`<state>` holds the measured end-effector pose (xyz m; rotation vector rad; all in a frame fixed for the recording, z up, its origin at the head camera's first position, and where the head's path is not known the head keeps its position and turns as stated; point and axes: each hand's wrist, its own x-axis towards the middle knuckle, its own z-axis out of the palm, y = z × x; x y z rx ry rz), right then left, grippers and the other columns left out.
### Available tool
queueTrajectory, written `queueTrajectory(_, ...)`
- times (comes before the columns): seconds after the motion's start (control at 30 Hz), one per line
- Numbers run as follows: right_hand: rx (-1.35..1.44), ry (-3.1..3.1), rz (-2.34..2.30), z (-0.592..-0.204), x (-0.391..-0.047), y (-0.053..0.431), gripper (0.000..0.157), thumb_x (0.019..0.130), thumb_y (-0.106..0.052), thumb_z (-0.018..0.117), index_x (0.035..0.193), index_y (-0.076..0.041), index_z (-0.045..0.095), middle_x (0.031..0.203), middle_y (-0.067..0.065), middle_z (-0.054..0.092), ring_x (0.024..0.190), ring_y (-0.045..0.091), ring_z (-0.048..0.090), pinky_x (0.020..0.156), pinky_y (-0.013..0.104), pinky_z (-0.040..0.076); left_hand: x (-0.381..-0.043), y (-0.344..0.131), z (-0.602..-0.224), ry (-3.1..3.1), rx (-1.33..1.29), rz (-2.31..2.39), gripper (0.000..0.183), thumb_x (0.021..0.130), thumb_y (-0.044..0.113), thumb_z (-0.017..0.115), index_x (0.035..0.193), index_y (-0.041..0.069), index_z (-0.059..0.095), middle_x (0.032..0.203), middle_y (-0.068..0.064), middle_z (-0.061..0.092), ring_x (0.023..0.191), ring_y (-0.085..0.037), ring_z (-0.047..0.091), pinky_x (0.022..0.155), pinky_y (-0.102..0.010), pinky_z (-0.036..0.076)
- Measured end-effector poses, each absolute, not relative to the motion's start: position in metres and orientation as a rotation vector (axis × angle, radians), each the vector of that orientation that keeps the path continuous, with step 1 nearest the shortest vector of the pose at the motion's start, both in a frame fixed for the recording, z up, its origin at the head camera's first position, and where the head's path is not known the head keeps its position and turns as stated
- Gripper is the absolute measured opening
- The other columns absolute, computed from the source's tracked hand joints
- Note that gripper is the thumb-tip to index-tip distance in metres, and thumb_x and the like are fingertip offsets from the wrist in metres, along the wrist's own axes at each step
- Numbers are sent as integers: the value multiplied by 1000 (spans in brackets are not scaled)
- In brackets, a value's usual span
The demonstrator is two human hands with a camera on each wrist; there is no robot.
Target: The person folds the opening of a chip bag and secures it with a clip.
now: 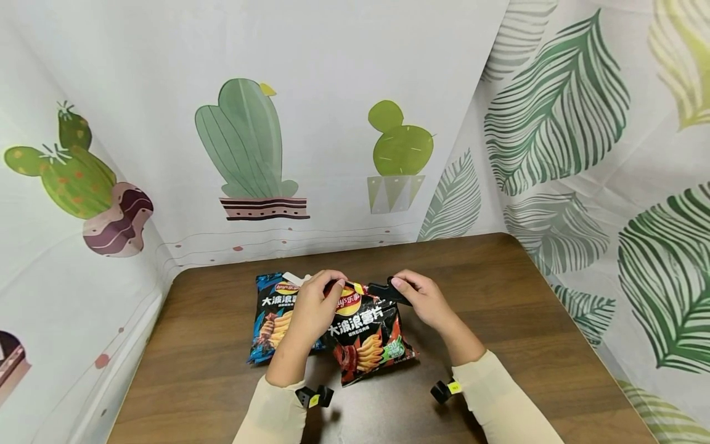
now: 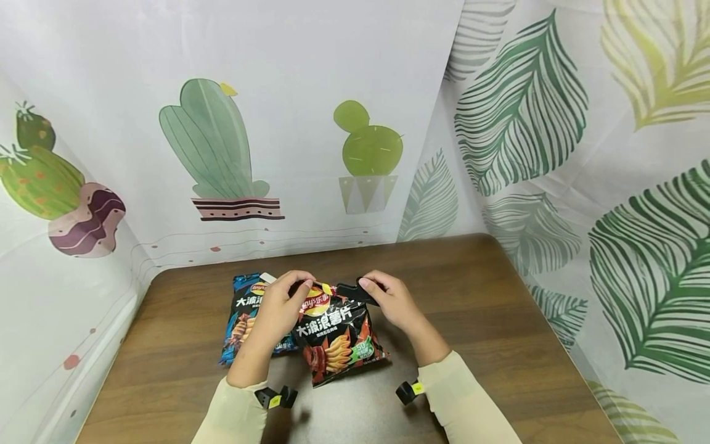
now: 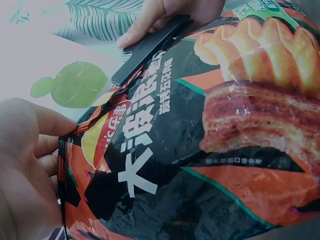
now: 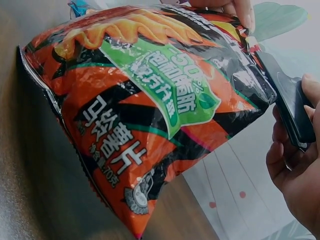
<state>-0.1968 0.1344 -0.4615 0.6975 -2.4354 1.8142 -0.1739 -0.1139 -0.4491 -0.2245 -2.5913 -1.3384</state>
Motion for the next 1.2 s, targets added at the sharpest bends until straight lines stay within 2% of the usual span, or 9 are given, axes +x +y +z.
queueTrajectory(0.47,680,-2441,1803,-463,-198,130,17,103,-6,54,100,1,69,89,12,68,81,4,59,77,24,52,-174,-114,-450,-2593,-214,-1340,14,103,26,59,104,21,71,109,3,71,94,-17,63,82,-38,50)
queueTrajectory(0.63,674,-2452,1775,-461,-197,127,16,103,-7,55,100,0,70,90,12,68,82,4,58,79,24,51,-173,-113,-450,-2602,-221,-1349,18,104,26,57,108,16,72,109,2,71,89,-17,60,78,-37,48)
queueTrajectory(0.87,680,-2442,1792,-458,-197,123,17,103,-7,55,100,2,69,89,17,67,80,9,59,76,24,51,-173,-113,-451,-2607,-220,-1356,15,104,27,56,107,22,71,108,4,70,82,-16,57,73,-35,46)
queueTrajectory(1.0,687,-2426,1812,-458,-199,121,17,103,-6,55,100,3,69,90,17,68,80,8,59,76,24,51,-173,-113,-451,-2598,-227,-1354,17,104,26,57,108,19,72,108,3,70,82,-16,57,73,-35,46)
queueTrajectory(1.1,681,-2422,1836,-471,-206,121,17,103,-6,54,101,2,69,90,17,68,79,7,59,75,23,51,-173,-113,-451,-2596,-226,-1356,18,104,26,57,109,17,72,109,3,71,83,-17,58,74,-35,47)
queueTrajectory(1.2,673,-2415,1849,-484,-214,120,17,104,-6,54,102,1,69,92,16,68,79,6,59,75,23,51,-173,-112,-451,-2602,-216,-1351,16,104,26,57,108,20,72,109,3,71,86,-16,59,75,-36,48)
